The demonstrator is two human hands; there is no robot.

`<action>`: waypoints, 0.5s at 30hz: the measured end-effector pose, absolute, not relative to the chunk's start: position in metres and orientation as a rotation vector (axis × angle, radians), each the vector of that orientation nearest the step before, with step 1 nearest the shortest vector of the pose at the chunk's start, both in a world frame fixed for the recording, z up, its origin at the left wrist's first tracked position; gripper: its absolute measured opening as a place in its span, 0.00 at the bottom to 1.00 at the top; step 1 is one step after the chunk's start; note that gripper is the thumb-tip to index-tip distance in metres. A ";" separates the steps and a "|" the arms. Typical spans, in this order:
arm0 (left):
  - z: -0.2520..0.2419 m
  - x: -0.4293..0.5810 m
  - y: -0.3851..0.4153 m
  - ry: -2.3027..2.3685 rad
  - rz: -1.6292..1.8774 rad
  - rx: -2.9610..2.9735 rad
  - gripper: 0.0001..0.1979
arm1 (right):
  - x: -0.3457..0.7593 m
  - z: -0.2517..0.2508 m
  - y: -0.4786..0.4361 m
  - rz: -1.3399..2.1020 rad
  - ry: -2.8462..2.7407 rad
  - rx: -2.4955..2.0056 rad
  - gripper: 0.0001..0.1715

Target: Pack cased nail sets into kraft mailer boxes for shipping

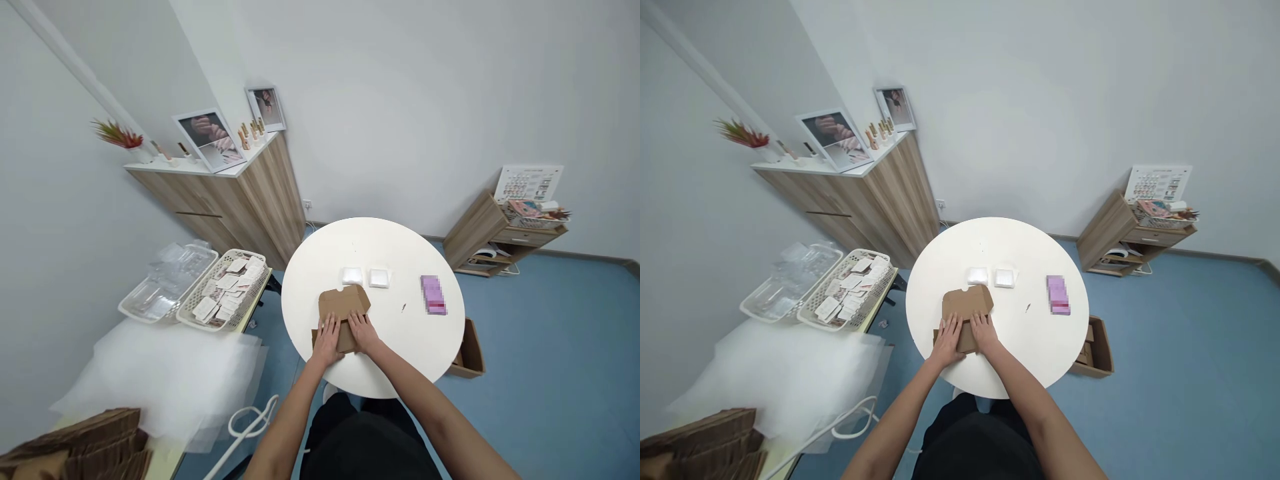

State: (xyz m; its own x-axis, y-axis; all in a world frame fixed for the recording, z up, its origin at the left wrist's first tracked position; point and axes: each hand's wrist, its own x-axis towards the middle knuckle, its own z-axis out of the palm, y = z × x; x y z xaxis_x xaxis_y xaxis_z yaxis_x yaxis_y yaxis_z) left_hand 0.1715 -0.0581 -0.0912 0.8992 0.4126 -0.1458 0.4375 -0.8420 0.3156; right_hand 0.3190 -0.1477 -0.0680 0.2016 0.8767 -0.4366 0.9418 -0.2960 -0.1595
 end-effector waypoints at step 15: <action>-0.090 0.118 -0.038 1.022 0.085 2.272 0.29 | 0.314 -0.065 -0.150 -0.724 1.664 2.372 0.68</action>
State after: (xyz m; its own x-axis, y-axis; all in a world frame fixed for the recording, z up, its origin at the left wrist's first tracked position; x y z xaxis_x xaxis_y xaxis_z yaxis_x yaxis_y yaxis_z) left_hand 0.1180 -0.0382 -0.0896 0.6959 0.6920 -0.1919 0.6507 -0.4947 0.5761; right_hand 0.3136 -0.1504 -0.0646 0.2660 0.8424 -0.4686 0.9172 -0.3708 -0.1461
